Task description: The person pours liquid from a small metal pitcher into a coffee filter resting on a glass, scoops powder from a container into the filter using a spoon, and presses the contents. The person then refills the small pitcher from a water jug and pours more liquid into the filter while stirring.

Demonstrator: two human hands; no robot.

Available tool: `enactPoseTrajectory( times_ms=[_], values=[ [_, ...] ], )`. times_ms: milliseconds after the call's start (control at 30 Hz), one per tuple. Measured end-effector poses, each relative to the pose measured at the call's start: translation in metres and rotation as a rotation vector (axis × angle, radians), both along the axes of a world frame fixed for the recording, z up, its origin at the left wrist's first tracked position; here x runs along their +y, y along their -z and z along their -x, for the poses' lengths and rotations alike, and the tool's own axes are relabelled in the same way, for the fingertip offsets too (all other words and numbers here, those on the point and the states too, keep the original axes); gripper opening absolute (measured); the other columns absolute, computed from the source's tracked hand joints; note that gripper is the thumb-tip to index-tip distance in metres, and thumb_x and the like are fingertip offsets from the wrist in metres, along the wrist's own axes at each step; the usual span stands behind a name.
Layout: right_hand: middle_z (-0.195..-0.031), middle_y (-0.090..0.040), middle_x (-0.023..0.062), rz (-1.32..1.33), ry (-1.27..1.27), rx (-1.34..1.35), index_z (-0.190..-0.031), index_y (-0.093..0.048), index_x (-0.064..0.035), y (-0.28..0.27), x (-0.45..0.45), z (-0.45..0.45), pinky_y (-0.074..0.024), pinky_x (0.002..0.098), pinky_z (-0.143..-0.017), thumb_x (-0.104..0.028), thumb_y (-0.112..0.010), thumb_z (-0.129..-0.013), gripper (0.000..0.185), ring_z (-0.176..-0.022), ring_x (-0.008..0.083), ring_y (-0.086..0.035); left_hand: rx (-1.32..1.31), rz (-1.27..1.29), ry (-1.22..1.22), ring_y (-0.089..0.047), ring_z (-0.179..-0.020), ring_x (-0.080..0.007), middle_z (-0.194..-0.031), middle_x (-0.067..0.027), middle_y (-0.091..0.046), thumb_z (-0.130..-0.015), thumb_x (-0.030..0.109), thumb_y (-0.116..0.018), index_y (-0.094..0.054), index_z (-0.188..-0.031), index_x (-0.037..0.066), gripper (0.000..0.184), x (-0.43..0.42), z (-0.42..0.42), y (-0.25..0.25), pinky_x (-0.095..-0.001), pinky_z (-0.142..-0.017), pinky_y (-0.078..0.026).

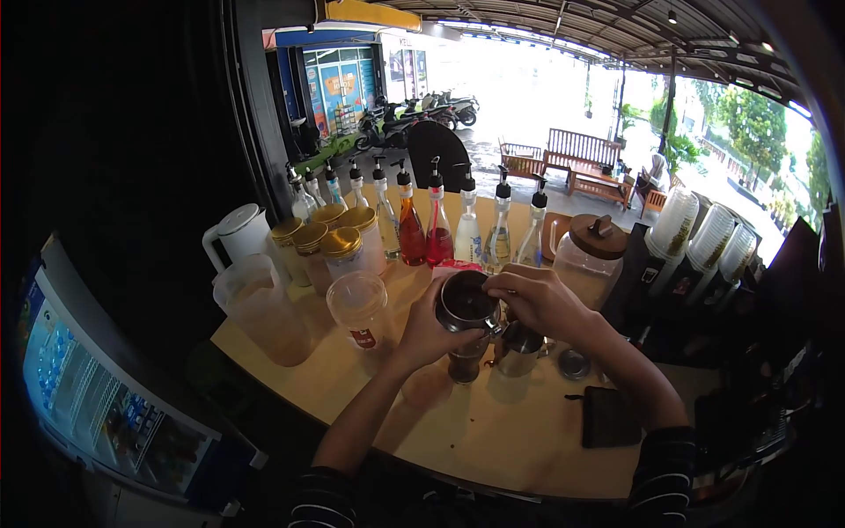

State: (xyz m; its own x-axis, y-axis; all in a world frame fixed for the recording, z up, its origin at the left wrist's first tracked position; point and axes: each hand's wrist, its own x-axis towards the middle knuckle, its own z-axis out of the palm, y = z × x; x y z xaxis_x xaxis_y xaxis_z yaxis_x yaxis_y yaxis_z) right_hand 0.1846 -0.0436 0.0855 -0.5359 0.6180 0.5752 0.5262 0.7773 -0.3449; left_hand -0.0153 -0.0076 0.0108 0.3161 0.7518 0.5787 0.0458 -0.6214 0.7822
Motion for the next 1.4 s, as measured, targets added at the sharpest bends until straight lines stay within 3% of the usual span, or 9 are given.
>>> enactPoseTrajectory(
  times_ms=[100,233,400,467,733,1000,1133,1200,1400],
  values=[
    [-0.090,-0.065,0.0146,-0.022,-0.167,0.078,-0.101,-0.062,-0.0017,0.002,-0.002,0.000,-0.0520,0.0372,-0.068,-0.006,-0.059,-0.087,0.015,-0.078,0.0306,-0.065,0.036,0.007,-0.011,-0.057,-0.111,-0.0193,-0.116,-0.0105,-0.058,-0.059,0.015,-0.084,-0.047,-0.125,0.003,0.077,-0.001,0.001,-0.004,-0.0338,-0.097,-0.045],
    [-0.090,-0.065,0.0141,-0.042,-0.068,0.053,-0.101,-0.062,-0.0014,0.004,-0.006,-0.002,-0.0519,0.0363,-0.067,-0.005,-0.059,-0.087,0.015,-0.076,0.0295,-0.065,0.061,-0.032,-0.005,-0.057,-0.111,-0.0193,-0.117,-0.0103,-0.058,-0.058,0.014,-0.083,-0.047,-0.125,0.003,0.076,-0.003,0.000,-0.009,-0.0335,-0.097,-0.045],
    [-0.088,-0.066,0.0137,-0.065,-0.181,0.109,-0.099,-0.063,0.0007,0.002,-0.009,0.000,-0.0512,0.0358,-0.069,-0.006,-0.060,-0.087,0.013,-0.076,0.0280,-0.066,0.011,-0.038,-0.002,-0.057,-0.112,-0.0198,-0.117,-0.0101,-0.058,-0.057,0.011,-0.083,-0.046,-0.126,0.004,0.079,-0.003,0.002,-0.012,-0.0332,-0.097,-0.045],
    [-0.087,-0.066,0.0136,0.053,-0.016,0.160,-0.098,-0.063,0.0001,-0.003,-0.014,0.000,-0.0506,0.0347,-0.071,-0.006,-0.060,-0.088,0.012,-0.078,0.0264,-0.066,0.020,-0.046,0.003,-0.056,-0.112,-0.0201,-0.117,-0.0103,-0.057,-0.057,0.011,-0.083,-0.046,-0.127,0.004,0.080,-0.005,0.002,-0.016,-0.0333,-0.097,-0.045],
    [-0.086,-0.063,0.0106,0.219,-0.033,0.324,-0.100,-0.056,-0.0006,0.001,-0.017,0.004,-0.0475,0.0319,-0.075,-0.010,-0.057,-0.091,0.013,-0.083,0.0202,-0.063,0.069,-0.116,-0.040,-0.055,-0.112,-0.0228,-0.119,-0.0123,-0.055,-0.056,0.011,-0.084,-0.045,-0.128,0.006,0.082,0.005,0.001,-0.009,-0.0350,-0.096,-0.045],
    [-0.082,-0.061,0.0076,0.362,-0.089,0.417,-0.103,-0.054,0.0005,0.005,-0.014,-0.003,-0.0468,0.0285,-0.071,-0.009,-0.046,-0.095,0.015,-0.078,0.0125,-0.058,0.105,-0.222,-0.065,-0.053,-0.113,-0.0299,-0.118,-0.0110,-0.058,-0.058,0.019,-0.083,-0.047,-0.126,0.008,0.077,0.008,0.004,-0.014,-0.0437,-0.107,-0.029],
    [-0.080,-0.061,0.0057,0.276,-0.088,0.311,-0.104,-0.054,0.0009,0.002,-0.019,-0.002,-0.0456,0.0270,-0.068,-0.009,-0.045,-0.096,0.016,-0.072,0.0102,-0.054,0.072,-0.239,-0.074,-0.052,-0.113,-0.0302,-0.120,-0.0116,-0.057,-0.059,0.020,-0.082,-0.048,-0.125,0.007,0.076,0.008,0.002,-0.013,-0.0435,-0.105,-0.031],
    [-0.080,-0.061,0.0050,0.287,-0.079,0.436,-0.103,-0.055,0.0011,0.004,-0.014,-0.004,-0.0441,0.0255,-0.065,-0.009,-0.043,-0.097,0.016,-0.069,0.0092,-0.051,0.084,-0.258,-0.105,-0.052,-0.113,-0.0302,-0.120,-0.0118,-0.057,-0.059,0.019,-0.083,-0.047,-0.125,0.007,0.076,0.007,0.001,-0.013,-0.0432,-0.102,-0.034],
    [-0.078,-0.061,0.0048,0.249,-0.067,0.429,-0.102,-0.057,0.0007,0.009,-0.012,-0.003,-0.0431,0.0244,-0.063,-0.009,-0.043,-0.097,0.018,-0.068,0.0085,-0.049,0.044,-0.288,-0.108,-0.052,-0.113,-0.0304,-0.120,-0.0118,-0.056,-0.060,0.018,-0.083,-0.048,-0.125,0.007,0.075,0.008,0.003,-0.012,-0.0414,-0.098,-0.039]
  ],
)
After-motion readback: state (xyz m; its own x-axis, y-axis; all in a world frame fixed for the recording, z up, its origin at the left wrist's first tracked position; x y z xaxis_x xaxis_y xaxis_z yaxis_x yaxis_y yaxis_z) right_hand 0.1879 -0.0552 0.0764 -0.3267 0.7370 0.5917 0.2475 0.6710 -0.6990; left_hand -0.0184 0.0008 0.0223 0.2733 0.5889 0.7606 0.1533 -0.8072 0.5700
